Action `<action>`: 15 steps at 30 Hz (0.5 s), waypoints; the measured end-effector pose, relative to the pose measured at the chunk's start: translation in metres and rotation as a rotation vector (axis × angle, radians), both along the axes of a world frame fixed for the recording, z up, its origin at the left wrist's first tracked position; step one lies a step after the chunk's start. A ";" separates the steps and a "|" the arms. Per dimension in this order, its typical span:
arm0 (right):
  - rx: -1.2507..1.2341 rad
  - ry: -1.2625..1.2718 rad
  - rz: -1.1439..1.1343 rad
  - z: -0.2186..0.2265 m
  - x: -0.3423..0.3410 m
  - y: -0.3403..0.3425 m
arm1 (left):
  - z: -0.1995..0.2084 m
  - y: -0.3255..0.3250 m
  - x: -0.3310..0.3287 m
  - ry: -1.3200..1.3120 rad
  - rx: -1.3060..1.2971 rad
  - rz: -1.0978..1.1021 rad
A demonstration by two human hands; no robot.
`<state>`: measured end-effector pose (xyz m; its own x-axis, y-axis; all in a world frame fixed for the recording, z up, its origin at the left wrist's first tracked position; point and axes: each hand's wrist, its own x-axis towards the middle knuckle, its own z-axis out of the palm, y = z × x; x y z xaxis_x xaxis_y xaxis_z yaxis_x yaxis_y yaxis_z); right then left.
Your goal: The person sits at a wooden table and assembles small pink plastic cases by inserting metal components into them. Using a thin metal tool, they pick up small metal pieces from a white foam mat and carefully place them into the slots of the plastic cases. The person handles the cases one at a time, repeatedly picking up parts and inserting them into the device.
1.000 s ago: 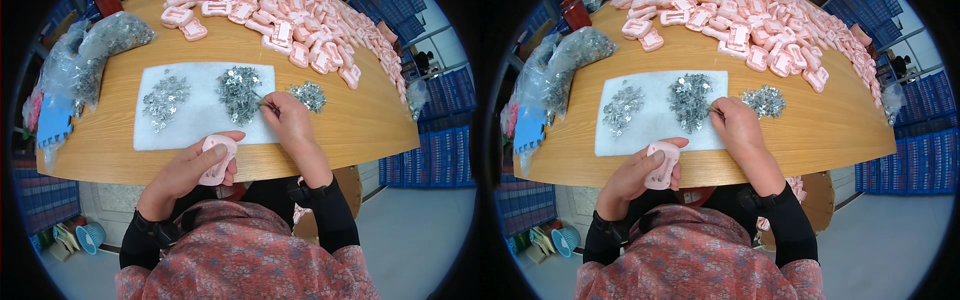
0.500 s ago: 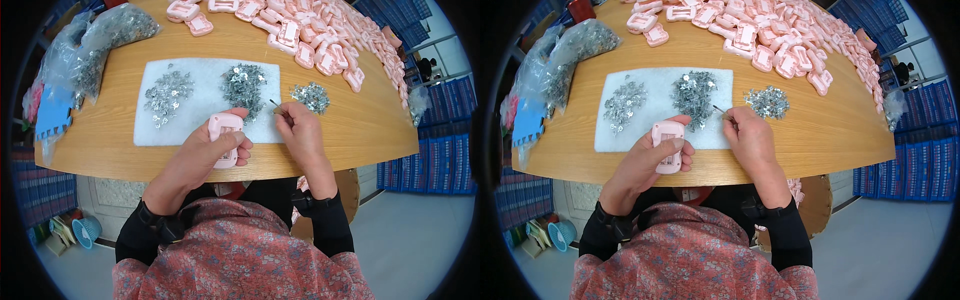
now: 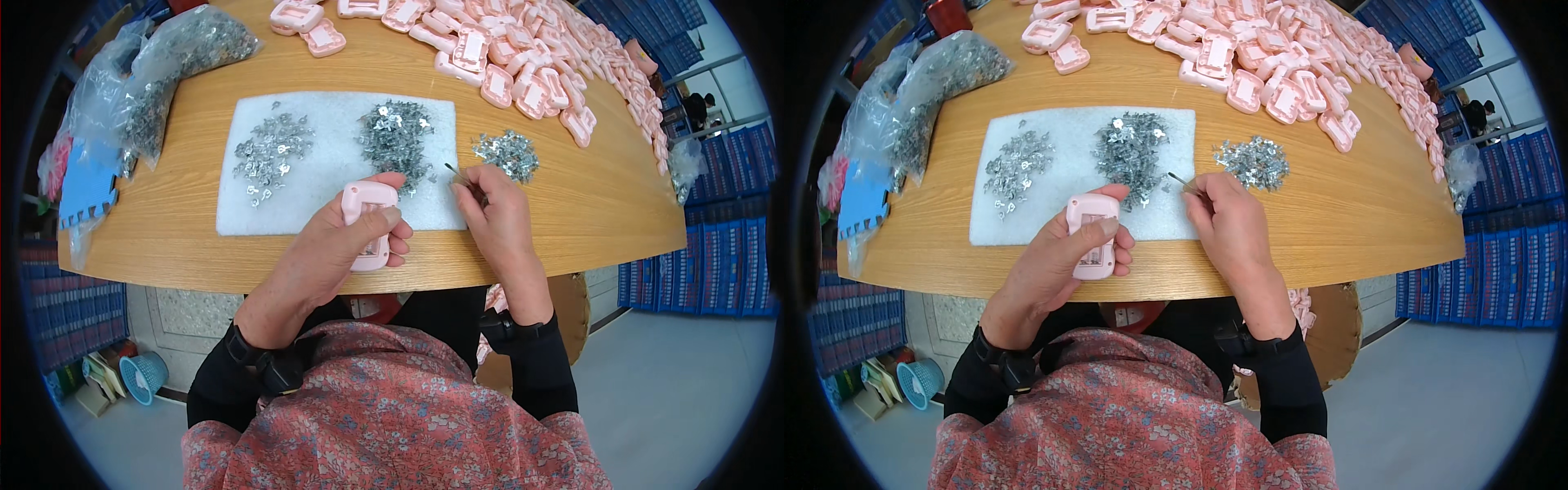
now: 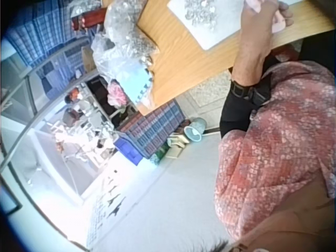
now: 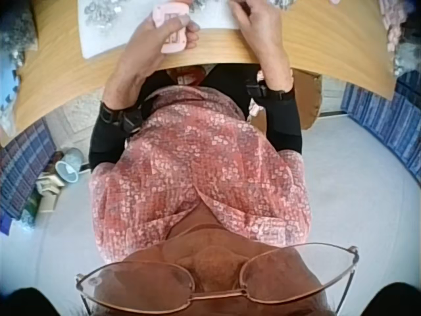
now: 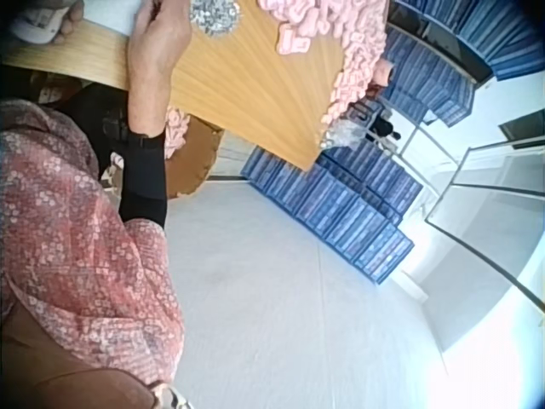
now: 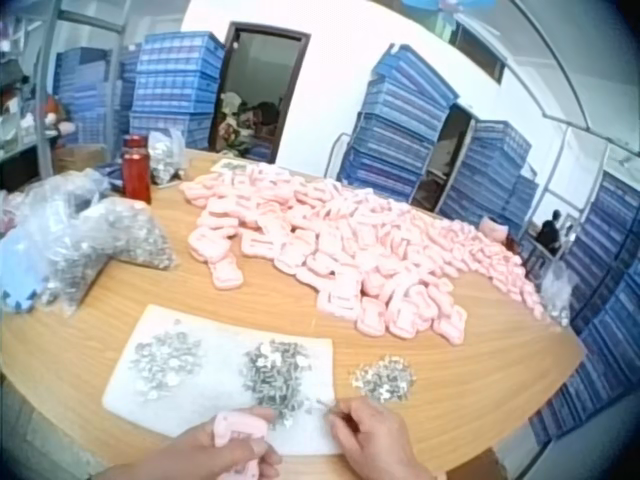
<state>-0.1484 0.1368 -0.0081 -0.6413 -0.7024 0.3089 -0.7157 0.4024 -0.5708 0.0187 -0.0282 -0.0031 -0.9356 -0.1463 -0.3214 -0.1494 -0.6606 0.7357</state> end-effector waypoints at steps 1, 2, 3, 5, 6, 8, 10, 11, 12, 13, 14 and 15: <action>-0.031 -0.055 0.009 0.005 0.004 0.000 | 0.001 0.000 -0.001 -0.004 0.002 -0.001; -0.061 -0.109 0.017 0.010 0.009 0.000 | 0.001 0.001 -0.003 -0.006 0.012 -0.001; -0.070 -0.123 0.059 0.015 0.013 0.000 | 0.003 0.002 -0.004 -0.008 0.020 0.003; -0.087 -0.149 0.143 0.027 0.021 -0.001 | 0.005 0.004 -0.007 -0.002 0.056 0.009; -0.102 -0.136 0.188 0.032 0.024 -0.001 | 0.005 0.005 -0.010 0.008 0.085 0.006; -0.131 -0.112 0.279 0.038 0.029 -0.002 | 0.004 0.004 -0.013 0.033 0.136 -0.015; -0.136 -0.131 0.316 0.041 0.032 -0.003 | 0.003 0.004 -0.014 0.063 0.183 -0.052; -0.135 -0.141 0.317 0.041 0.033 -0.003 | 0.002 0.005 -0.013 0.063 0.182 -0.044; -0.135 -0.151 0.316 0.041 0.034 -0.003 | 0.001 0.005 -0.013 0.063 0.181 -0.038; -0.136 -0.171 0.306 0.040 0.035 -0.003 | 0.000 0.005 -0.013 0.063 0.180 -0.032; -0.138 -0.191 0.296 0.039 0.036 -0.003 | 0.000 0.006 -0.012 0.056 0.177 -0.025; -0.141 -0.210 0.285 0.038 0.037 -0.002 | 0.000 0.006 -0.012 0.050 0.172 -0.020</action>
